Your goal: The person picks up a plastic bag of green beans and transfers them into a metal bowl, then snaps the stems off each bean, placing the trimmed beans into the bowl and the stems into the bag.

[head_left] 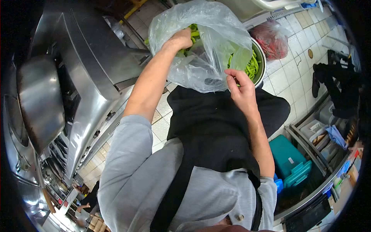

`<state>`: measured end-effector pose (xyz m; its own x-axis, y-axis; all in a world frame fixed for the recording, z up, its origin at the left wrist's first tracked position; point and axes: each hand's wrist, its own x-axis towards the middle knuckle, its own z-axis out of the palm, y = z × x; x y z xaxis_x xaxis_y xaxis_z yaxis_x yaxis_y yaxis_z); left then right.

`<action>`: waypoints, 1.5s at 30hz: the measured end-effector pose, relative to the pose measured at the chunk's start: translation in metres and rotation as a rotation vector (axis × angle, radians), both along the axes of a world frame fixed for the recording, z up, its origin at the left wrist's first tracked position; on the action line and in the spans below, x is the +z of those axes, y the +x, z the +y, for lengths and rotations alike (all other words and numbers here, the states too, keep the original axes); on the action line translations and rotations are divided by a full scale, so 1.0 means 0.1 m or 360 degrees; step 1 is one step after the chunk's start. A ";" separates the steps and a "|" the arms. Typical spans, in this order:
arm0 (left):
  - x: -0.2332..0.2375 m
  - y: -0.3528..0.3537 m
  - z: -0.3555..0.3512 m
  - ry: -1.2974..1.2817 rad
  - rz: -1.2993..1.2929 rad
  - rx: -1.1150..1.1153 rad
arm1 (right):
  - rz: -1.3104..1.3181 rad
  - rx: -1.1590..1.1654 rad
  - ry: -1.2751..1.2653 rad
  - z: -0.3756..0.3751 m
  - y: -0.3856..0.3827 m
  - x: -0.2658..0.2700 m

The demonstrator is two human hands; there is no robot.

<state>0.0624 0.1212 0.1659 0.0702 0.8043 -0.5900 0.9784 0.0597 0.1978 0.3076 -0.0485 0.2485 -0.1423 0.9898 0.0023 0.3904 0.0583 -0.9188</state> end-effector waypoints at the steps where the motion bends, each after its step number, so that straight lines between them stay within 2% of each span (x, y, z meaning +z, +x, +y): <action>1: 0.00 -0.05 0.00 0.0003 0.0009 0.0006 | 0.0009 0.0006 0.0003 -0.01 -0.01 -0.01; 4: 0.03 -0.19 0.09 0.0158 -0.0231 0.0104 | -0.0004 -0.0002 -0.0046 -0.04 0.00 -0.02; 7: 0.22 -0.22 0.24 0.0077 -0.0233 0.0210 | -0.0002 0.0023 0.0009 -0.04 0.04 -0.03; 8: 0.28 -0.20 0.22 0.0175 -0.0276 0.0364 | 0.0020 0.0004 0.0007 -0.04 0.05 -0.04; 9: 0.29 -0.23 0.20 0.0179 -0.0271 0.0360 | 0.0041 -0.0018 0.0004 -0.04 0.06 -0.05; 12: 0.37 -0.33 0.10 -0.0258 -0.1231 0.0937 | 0.0044 -0.0024 0.0006 -0.05 0.07 -0.04; 13: 0.41 -0.31 0.03 -0.0253 -0.1228 0.0937 | 0.0048 -0.0024 0.0009 -0.05 0.07 -0.03; 15: 0.50 -0.27 -0.19 -0.0231 -0.1731 0.1456 | 0.0064 -0.0013 0.0001 -0.05 0.06 -0.01; 16: 0.54 -0.24 -0.29 -0.0229 -0.1919 0.1541 | 0.0070 -0.0005 0.0002 -0.06 0.05 0.00; 17: 0.60 -0.21 -0.40 -0.0218 -0.1916 0.1545 | 0.0075 -0.0007 0.0010 -0.06 0.05 0.00; 19: 0.84 -0.10 -0.63 0.0091 -0.1915 0.1499 | 0.0084 -0.0008 0.0025 -0.07 0.05 0.01; 21: 0.94 -0.12 -0.81 0.0159 -0.1901 0.1440 | 0.0071 0.0018 0.0035 -0.07 0.06 0.03; 23: 1.05 -0.14 -1.00 0.0403 -0.1969 0.1118 | 0.0118 0.0014 0.0019 -0.07 0.04 0.02; 28: 1.58 0.11 -1.41 0.0141 -0.2369 0.1021 | 0.0255 0.0058 -0.0004 -0.06 -0.08 0.17; 30: 1.52 0.26 -1.48 0.0183 -0.2385 0.0966 | 0.0423 0.0197 0.0011 -0.06 -0.15 0.25; 34: 1.45 0.59 -1.62 0.0178 -0.2556 0.0981 | 0.0397 0.0365 -0.0013 -0.09 -0.20 0.34; 40: 1.46 0.69 -1.68 0.0221 -0.2636 0.0998 | 0.0449 0.0252 -0.0068 -0.18 -0.11 0.33; 43: 1.45 0.68 -1.65 0.0129 -0.2701 0.0975 | 0.0439 0.0251 -0.0073 -0.20 -0.08 0.42; 45: 1.46 0.62 -1.60 -0.0290 -0.2881 0.1180 | 0.0450 0.0276 -0.0084 -0.23 -0.06 0.45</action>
